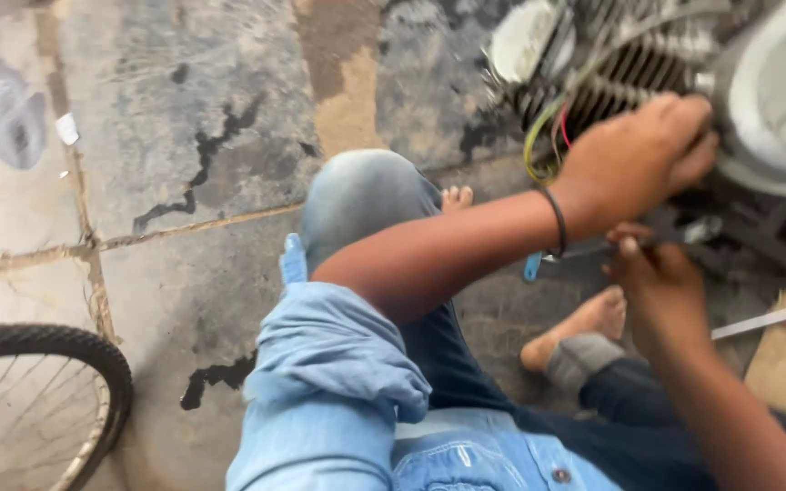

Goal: Repairing and assembling components of a motorcycle engine using wrenches and pliers.

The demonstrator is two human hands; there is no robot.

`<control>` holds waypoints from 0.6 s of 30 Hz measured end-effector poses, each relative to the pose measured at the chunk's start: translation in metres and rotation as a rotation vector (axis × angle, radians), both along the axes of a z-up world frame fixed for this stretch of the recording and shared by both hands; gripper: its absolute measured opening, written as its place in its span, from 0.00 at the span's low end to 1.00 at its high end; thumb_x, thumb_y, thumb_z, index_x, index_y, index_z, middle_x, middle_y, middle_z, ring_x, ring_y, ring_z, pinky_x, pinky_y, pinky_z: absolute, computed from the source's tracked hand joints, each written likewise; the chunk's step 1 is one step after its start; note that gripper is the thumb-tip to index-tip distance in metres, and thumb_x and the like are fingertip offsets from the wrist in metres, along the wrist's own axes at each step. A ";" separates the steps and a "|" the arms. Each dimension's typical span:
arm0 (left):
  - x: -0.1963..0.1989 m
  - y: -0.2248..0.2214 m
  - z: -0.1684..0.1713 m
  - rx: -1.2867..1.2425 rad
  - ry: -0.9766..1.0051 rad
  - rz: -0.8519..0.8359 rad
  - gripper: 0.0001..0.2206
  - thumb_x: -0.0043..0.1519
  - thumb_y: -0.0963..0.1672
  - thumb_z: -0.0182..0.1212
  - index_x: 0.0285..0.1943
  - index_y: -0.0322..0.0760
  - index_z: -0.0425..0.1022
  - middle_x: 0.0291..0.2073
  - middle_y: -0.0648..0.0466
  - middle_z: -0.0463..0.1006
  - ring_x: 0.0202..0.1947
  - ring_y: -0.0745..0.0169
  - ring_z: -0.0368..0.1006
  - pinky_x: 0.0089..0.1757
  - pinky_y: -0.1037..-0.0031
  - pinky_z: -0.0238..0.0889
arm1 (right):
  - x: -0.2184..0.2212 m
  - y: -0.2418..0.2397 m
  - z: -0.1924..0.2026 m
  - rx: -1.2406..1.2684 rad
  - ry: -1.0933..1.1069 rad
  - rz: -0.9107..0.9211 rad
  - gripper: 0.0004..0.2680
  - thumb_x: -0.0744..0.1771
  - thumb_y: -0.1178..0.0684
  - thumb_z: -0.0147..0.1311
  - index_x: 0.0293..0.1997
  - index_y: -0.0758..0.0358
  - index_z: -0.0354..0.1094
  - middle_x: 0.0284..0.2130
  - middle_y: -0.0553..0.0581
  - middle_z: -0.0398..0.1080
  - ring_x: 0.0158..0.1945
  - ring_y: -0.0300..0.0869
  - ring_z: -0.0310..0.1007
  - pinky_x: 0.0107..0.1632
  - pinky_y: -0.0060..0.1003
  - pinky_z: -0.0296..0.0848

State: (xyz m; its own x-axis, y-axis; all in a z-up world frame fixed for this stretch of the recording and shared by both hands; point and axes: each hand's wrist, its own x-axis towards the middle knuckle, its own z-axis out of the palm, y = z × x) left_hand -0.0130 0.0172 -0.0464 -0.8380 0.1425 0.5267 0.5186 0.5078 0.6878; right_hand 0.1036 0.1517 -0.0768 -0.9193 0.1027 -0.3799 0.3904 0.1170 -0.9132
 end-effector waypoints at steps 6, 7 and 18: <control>0.002 -0.030 0.038 -0.024 -0.027 -0.201 0.09 0.65 0.48 0.59 0.41 0.41 0.73 0.34 0.50 0.79 0.36 0.48 0.78 0.39 0.58 0.70 | 0.008 -0.021 0.055 -0.190 -0.113 -0.034 0.11 0.71 0.51 0.50 0.59 0.60 0.66 0.39 0.57 0.72 0.39 0.40 0.72 0.42 0.34 0.74; -0.002 -0.046 0.048 -0.033 0.003 -0.188 0.09 0.65 0.48 0.60 0.39 0.39 0.76 0.29 0.50 0.80 0.30 0.50 0.78 0.35 0.59 0.70 | 0.005 -0.031 0.070 -0.206 -0.151 0.033 0.12 0.71 0.50 0.50 0.60 0.58 0.66 0.37 0.58 0.71 0.39 0.41 0.73 0.42 0.35 0.76; -0.006 -0.089 0.088 -0.226 0.049 -0.335 0.10 0.69 0.44 0.63 0.37 0.32 0.78 0.21 0.50 0.75 0.19 0.55 0.72 0.24 0.66 0.60 | -0.035 -0.075 0.097 -0.378 0.047 -0.016 0.09 0.72 0.54 0.47 0.58 0.59 0.57 0.48 0.60 0.74 0.48 0.43 0.82 0.48 0.37 0.86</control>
